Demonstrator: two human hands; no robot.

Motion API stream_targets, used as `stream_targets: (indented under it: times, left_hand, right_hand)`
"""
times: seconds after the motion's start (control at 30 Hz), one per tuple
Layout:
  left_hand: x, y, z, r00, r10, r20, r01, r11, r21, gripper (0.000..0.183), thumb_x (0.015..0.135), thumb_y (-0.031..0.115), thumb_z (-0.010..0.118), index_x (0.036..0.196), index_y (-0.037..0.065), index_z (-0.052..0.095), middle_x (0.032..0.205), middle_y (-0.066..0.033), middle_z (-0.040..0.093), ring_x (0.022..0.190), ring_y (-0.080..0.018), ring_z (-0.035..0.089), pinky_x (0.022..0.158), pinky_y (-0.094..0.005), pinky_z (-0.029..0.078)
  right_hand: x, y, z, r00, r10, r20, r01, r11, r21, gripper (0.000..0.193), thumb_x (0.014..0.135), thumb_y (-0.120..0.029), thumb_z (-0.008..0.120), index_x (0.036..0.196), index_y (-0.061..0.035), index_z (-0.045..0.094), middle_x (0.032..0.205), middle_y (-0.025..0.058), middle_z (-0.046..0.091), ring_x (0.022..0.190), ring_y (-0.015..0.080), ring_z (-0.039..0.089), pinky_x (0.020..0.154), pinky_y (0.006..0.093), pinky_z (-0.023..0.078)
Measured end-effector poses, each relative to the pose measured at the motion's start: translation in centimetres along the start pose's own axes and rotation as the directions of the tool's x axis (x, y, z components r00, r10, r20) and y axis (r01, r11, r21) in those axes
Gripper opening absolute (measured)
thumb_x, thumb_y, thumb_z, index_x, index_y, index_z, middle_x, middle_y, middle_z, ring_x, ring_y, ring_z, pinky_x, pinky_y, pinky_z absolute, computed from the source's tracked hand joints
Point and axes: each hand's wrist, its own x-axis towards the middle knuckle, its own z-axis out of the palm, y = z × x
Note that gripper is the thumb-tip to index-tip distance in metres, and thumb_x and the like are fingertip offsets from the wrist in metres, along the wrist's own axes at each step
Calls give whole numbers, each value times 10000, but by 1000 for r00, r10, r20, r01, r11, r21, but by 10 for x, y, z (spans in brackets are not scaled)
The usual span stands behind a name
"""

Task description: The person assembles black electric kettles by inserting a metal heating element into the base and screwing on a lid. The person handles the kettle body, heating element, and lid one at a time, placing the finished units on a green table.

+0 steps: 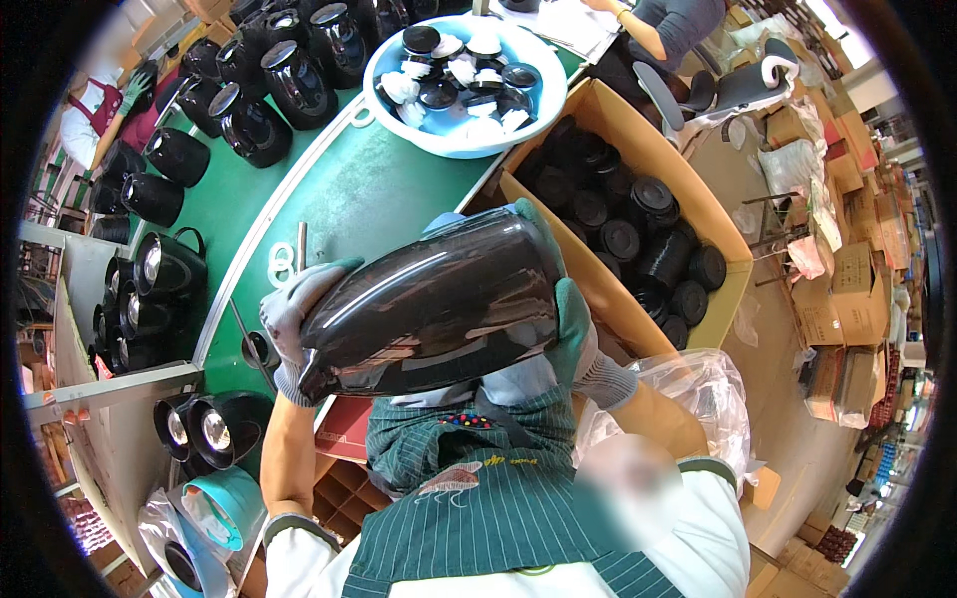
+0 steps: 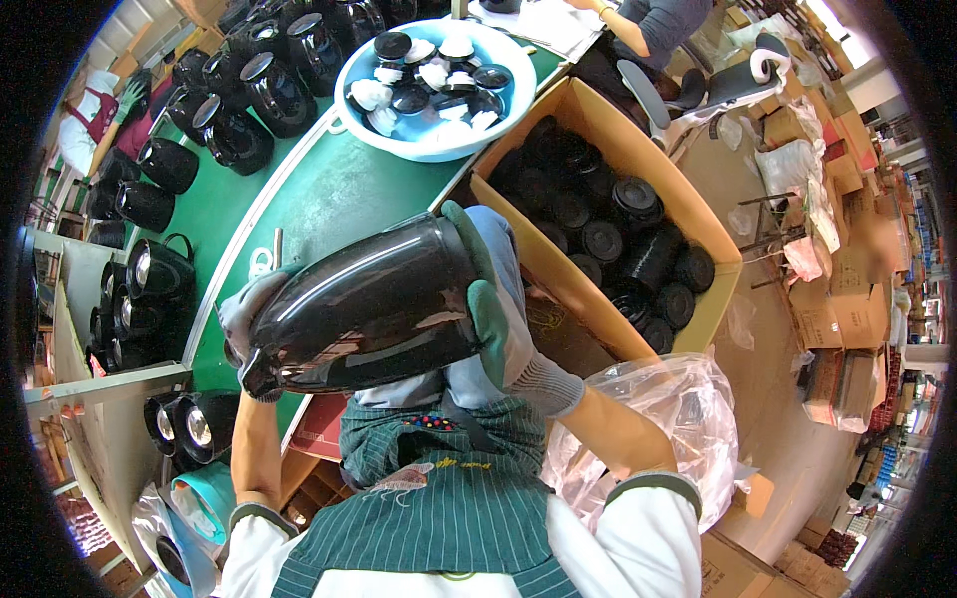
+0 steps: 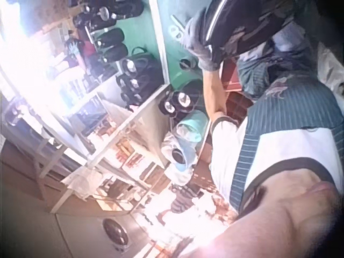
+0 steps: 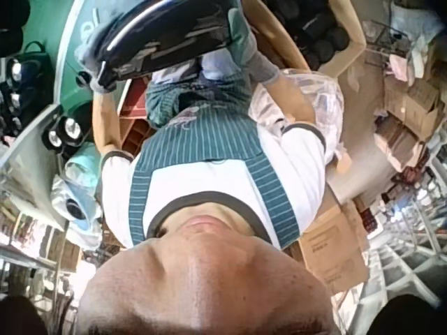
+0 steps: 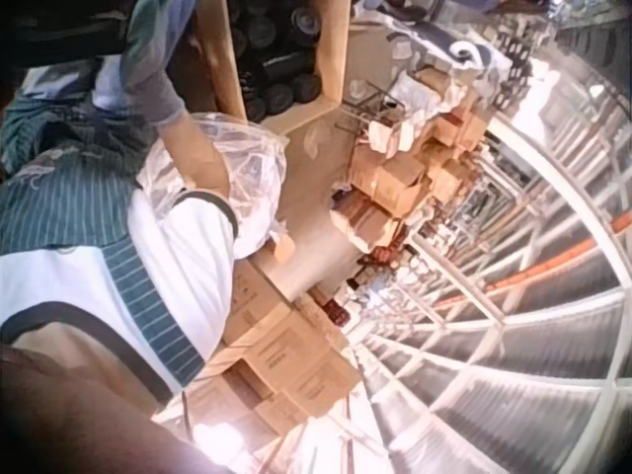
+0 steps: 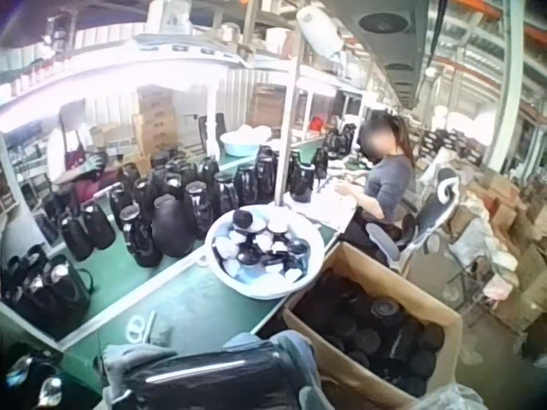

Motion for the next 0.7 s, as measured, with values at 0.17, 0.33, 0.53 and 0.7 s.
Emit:
stream_targets:
  times: [0.17, 0.33, 0.53, 0.7]
  left_hand:
    - [-1, -3, 15, 990, 137, -24, -136, 990, 32, 369, 752, 210, 767, 1055, -1, 764, 985, -161, 775, 923, -309, 770, 853, -361, 592]
    - [25, 29, 1, 921, 312, 232, -359, 912, 199, 538, 641, 256, 814, 1135, 60, 731, 1013, -140, 756, 912, -337, 749, 830, -403, 597]
    - [65, 68, 17, 904, 45, 425, -38, 999, -25, 642, 698, 222, 845, 1281, 28, 657, 1142, -168, 728, 1040, -355, 721, 924, -395, 570]
    - [59, 70, 22, 892, 270, 363, -20, 826, -563, 821, 794, 267, 778, 1479, -86, 494, 1501, -258, 546, 1408, -353, 530, 1199, -433, 365]
  right_hand:
    - [-8, 12, -46, 992, -51, 113, 36, 990, 136, 644, 1113, -379, 491, 1628, -63, 272, 1576, 113, 456, 1392, 214, 506, 1180, 379, 418]
    - [-32, 59, -87, 996, -88, -21, 58, 801, -596, 671, 1062, -241, 610, 1610, -85, 254, 1573, 126, 432, 1416, 224, 484, 1155, 412, 472]
    - [-4, 21, -63, 985, 161, -55, -150, 973, 173, 553, 1128, -360, 390, 1600, -83, 314, 1601, 198, 417, 1412, 327, 513, 1169, 520, 460]
    - [16, -4, -43, 978, 209, 2, -184, 853, 488, 677, 1062, -523, 434, 1553, -58, 421, 1547, 196, 495, 1376, 353, 552, 1165, 528, 464]
